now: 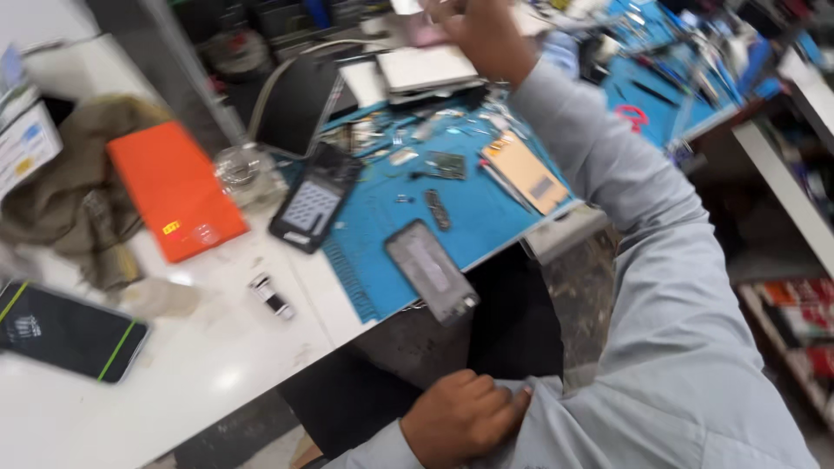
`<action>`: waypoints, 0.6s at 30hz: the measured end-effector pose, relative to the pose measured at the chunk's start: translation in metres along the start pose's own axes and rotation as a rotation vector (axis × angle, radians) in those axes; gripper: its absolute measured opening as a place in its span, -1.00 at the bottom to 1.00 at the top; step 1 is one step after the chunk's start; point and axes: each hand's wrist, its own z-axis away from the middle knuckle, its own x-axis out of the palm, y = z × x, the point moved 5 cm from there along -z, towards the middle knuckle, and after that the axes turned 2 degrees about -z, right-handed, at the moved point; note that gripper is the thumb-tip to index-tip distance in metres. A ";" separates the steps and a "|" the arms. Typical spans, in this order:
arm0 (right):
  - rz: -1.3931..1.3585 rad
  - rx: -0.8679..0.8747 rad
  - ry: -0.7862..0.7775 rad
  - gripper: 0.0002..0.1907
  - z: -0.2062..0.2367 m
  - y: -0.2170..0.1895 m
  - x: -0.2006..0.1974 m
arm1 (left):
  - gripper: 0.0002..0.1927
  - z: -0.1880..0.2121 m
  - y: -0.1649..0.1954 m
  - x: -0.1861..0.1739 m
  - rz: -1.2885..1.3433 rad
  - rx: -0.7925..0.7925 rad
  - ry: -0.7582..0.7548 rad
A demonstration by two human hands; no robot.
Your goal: The person cleans the inside of a disassembled mobile phone frame using a blue-handled tool and tweezers. They scrape and pick at residue along the edges and corners of the frame while seated at a repair bench.
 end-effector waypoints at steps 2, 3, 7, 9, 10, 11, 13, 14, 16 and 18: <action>-0.042 -0.271 -0.103 -0.84 0.074 -0.027 -0.016 | -0.77 -0.019 0.014 0.009 -0.018 -0.029 0.003; 0.030 -0.259 -0.140 -0.85 0.112 -0.038 -0.024 | -0.74 -0.027 0.020 0.015 -0.010 -0.052 -0.012; 0.167 -0.055 -0.364 -0.84 0.213 -0.058 -0.054 | -0.71 -0.049 0.038 0.047 -0.074 -0.134 -0.075; 0.095 -0.051 -0.391 -0.72 0.237 -0.059 -0.068 | -0.73 -0.053 0.050 0.060 -0.097 -0.146 -0.058; 0.056 -0.051 -0.350 -0.68 0.240 -0.056 -0.076 | -0.75 -0.054 0.055 0.065 -0.103 -0.146 -0.055; 0.015 -0.048 -0.313 -0.64 0.240 -0.053 -0.081 | -0.75 -0.055 0.059 0.069 -0.103 -0.156 -0.064; -0.020 -0.100 -0.232 -0.64 0.230 -0.045 -0.085 | -0.75 -0.054 0.065 0.072 -0.097 -0.174 -0.078; -0.016 -0.155 -0.185 -0.69 0.219 -0.043 -0.086 | -0.74 -0.054 0.067 0.071 -0.105 -0.181 -0.078; -0.002 -0.185 -0.114 -0.77 0.188 -0.037 -0.083 | -0.74 -0.054 0.065 0.064 -0.123 -0.187 -0.078; 0.018 -0.135 -0.074 -0.85 0.148 -0.031 -0.073 | -0.74 -0.054 0.058 0.055 -0.122 -0.198 -0.087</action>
